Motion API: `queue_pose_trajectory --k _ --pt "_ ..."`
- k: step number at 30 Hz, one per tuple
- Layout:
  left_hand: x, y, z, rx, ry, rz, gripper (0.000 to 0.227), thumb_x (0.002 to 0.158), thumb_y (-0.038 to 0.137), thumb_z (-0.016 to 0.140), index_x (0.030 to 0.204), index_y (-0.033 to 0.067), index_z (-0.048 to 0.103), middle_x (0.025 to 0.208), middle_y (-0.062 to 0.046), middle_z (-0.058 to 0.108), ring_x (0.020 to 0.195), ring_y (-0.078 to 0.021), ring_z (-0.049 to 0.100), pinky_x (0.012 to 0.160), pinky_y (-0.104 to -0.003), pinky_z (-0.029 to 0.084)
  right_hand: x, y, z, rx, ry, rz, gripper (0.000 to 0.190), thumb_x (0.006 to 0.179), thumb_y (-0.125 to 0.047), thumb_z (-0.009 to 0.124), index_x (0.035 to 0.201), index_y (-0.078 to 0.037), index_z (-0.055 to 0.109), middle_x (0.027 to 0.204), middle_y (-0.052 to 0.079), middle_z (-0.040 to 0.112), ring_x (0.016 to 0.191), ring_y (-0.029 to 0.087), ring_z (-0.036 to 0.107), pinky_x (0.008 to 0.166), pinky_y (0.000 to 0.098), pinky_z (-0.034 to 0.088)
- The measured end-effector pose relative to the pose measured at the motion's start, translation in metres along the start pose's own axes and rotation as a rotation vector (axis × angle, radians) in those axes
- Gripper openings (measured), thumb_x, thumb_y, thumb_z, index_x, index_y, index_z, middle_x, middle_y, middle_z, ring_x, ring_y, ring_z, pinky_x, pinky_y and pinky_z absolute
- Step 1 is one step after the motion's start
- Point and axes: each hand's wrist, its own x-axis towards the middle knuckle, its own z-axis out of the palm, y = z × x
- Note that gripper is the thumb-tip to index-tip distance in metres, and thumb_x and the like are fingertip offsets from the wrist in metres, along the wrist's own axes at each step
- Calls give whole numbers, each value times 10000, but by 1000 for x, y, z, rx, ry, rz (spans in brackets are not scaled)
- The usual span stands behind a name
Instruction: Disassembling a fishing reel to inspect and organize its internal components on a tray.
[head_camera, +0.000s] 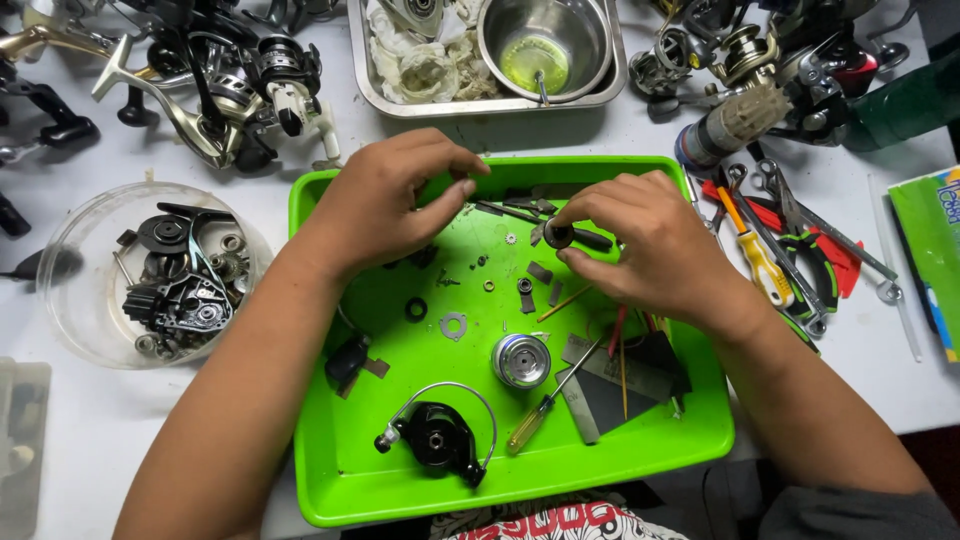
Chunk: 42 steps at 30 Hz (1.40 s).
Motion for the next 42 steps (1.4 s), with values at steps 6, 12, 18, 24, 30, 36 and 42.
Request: queue_pose_trajectory --k 6,12,18,24,30,36,42 --pt "6 22 8 -147 -105 -126 291 830 225 834 1070 84 747 935 -85 741 558 -237 572 540 -380 487 11 -18 -12 528 -2 296 265 843 -99 785 1105 -76 754 957 115 776 745 225 659 799 367 472" --pt "5 23 11 -152 -99 -103 298 818 253 856 1057 125 732 932 -36 740 564 -228 584 543 -369 491 11 -10 5 777 -39 429 308 826 -114 814 1124 -70 748 969 96 779 773 165 639 781 334 482" --pt "1 16 13 -100 -77 -51 64 893 186 789 919 171 733 880 20 727 585 -204 592 566 -343 505 12 -5 25 1085 -4 492 316 844 -26 790 1152 -23 719 979 84 775 802 110 660 754 262 532" --pt "-4 -9 4 238 -49 -89 96 899 249 789 891 191 713 787 5 674 652 -265 646 586 -393 525 2 8 23 1135 72 552 308 872 6 752 1175 9 695 1046 111 767 919 137 704 829 284 568" --pt "-7 -16 2 465 -68 -136 125 851 271 806 907 226 703 812 32 661 709 -257 681 620 -401 553 -16 25 22 1102 138 581 313 883 20 735 1192 33 684 1022 133 756 890 150 703 803 288 580" --pt "-5 -9 -1 398 -45 -173 188 863 189 767 1042 220 721 1009 12 687 831 -295 706 691 -434 571 -40 30 7 973 156 593 354 868 46 742 1216 50 674 1059 170 757 886 176 707 819 327 579" --pt "-4 -13 -2 346 -40 -114 279 861 62 671 1105 173 747 1102 -23 671 620 -257 620 463 -438 485 -38 -11 -35 412 23 691 329 854 -188 787 1174 -121 750 1183 26 767 770 77 598 677 223 460"
